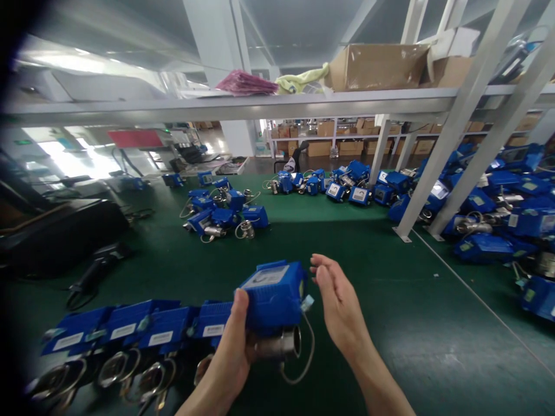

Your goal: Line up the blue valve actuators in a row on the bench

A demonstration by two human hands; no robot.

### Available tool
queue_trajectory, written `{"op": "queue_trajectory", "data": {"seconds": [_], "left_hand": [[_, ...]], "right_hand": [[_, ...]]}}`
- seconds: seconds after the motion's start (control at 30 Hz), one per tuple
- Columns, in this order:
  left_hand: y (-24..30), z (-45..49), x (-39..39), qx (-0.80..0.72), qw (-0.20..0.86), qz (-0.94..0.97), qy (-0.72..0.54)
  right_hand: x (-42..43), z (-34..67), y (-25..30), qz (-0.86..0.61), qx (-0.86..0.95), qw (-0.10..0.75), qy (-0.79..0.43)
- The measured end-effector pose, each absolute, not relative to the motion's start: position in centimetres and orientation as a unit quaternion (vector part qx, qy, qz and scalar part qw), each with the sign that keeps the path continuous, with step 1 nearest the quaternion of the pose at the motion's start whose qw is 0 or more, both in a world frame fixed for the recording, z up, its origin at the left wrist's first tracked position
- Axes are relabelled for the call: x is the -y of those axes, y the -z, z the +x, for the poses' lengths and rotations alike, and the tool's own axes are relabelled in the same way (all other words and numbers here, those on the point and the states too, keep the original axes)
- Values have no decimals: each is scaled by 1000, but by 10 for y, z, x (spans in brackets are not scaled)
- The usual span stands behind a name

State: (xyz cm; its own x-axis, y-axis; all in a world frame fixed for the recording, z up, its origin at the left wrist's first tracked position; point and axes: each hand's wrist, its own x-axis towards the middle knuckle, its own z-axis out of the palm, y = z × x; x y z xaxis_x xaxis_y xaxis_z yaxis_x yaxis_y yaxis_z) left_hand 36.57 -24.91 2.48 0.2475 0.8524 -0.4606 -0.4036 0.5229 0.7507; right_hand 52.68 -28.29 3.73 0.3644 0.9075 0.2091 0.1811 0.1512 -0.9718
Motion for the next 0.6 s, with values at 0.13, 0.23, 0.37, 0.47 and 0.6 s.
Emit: {"op": "queue_trajectory", "data": {"seconds": [0.13,0.23,0.37,0.47,0.6], "left_hand": [[-25,378,251,-449,713,327,-428],[-21,388,260,-401,718,336,-458],[-12,393,278,-372,719,359,-466],[-8,390,285,-328,744,359,-458],[-10,387,285,-335,754,366,-430]], "right_hand": [[304,531,-31,-648,556,477,-209],[314,522,-19,-646,595,419,-231],[311,528,4,-588,560,488,-319],[307,541,15,-541,513,532,-401],[307,545,16,-526,506,540,-419]]}}
